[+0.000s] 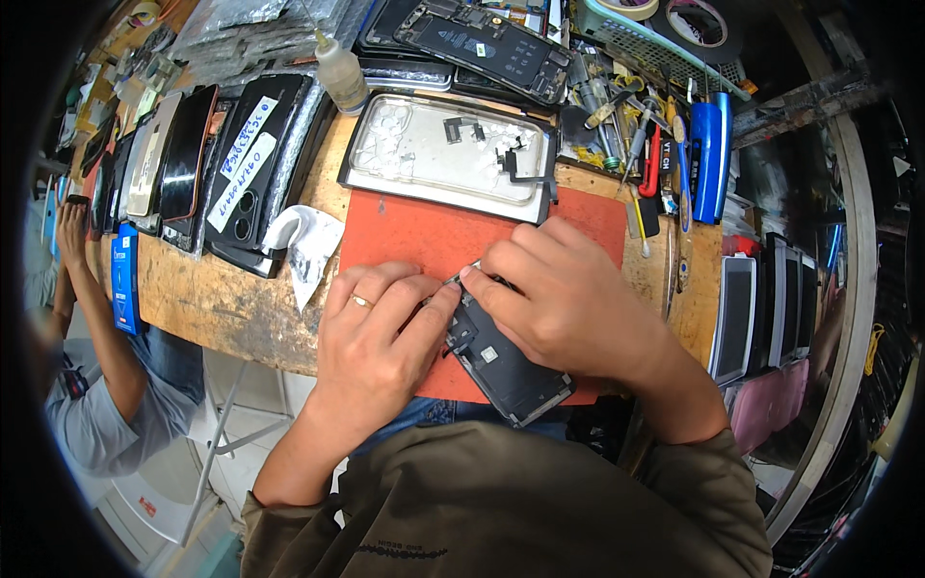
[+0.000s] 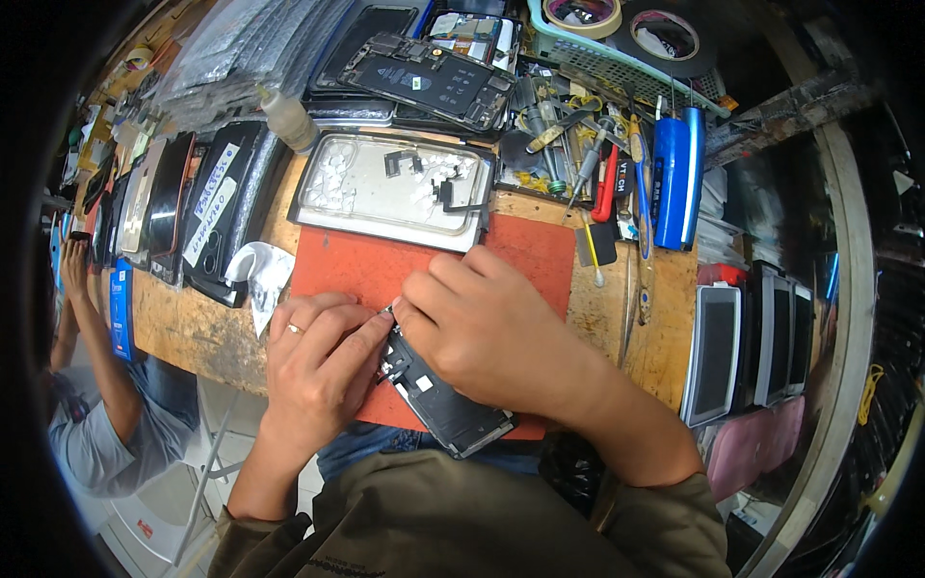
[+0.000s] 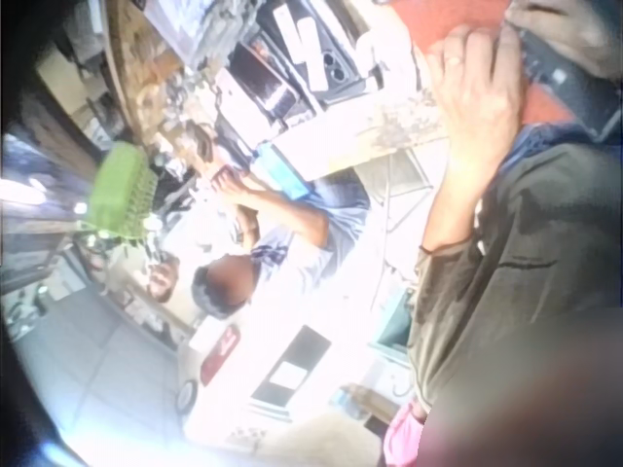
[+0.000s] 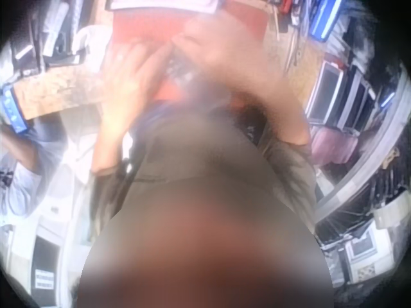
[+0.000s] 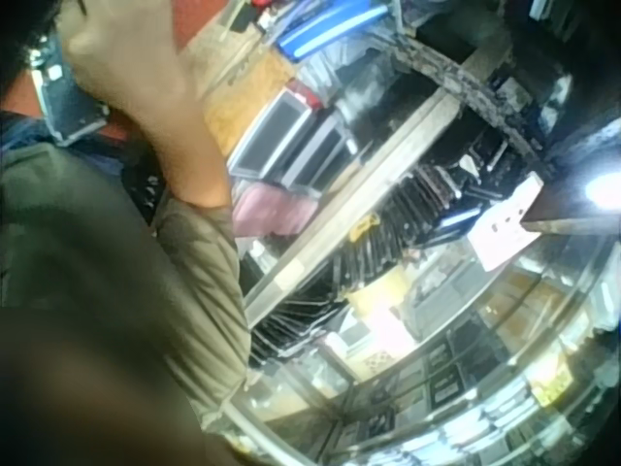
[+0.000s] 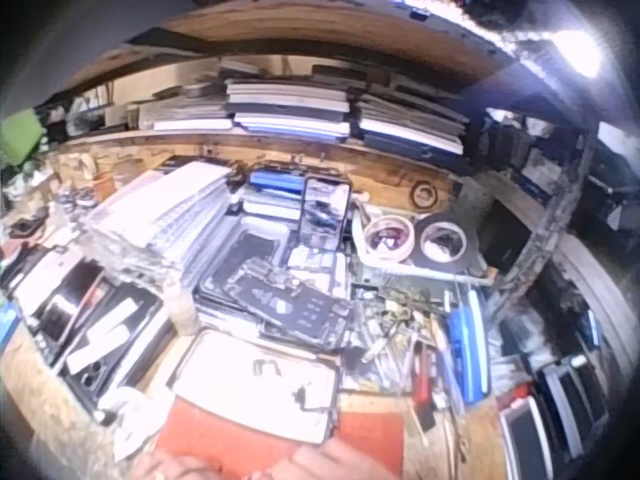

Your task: The person disassembles a mobile phone, removes a small internal component, and reassembles the device using a screwdriver. The person handles the phone casing, internal parts, and tools on a cluttered workbench.

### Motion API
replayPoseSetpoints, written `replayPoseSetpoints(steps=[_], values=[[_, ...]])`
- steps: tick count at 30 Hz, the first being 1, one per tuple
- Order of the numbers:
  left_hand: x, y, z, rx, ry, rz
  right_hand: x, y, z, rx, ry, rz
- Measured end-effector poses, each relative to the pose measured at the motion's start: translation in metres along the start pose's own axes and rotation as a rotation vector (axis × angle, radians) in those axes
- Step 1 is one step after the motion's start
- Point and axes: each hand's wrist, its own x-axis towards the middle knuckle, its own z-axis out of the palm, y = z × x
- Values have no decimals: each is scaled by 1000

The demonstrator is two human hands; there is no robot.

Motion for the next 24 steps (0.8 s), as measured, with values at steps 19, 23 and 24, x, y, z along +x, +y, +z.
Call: replayPoseSetpoints(steps=[19, 23, 24], values=[[0, -1, 4, 111, 61, 58, -1, 2, 1, 87, -31, 92], [-1, -1, 3, 120, 34, 75, -1, 1, 0, 78, -20, 90], [0, -2, 2, 131, 18, 72, 0, 1, 0, 75, -18, 86]])
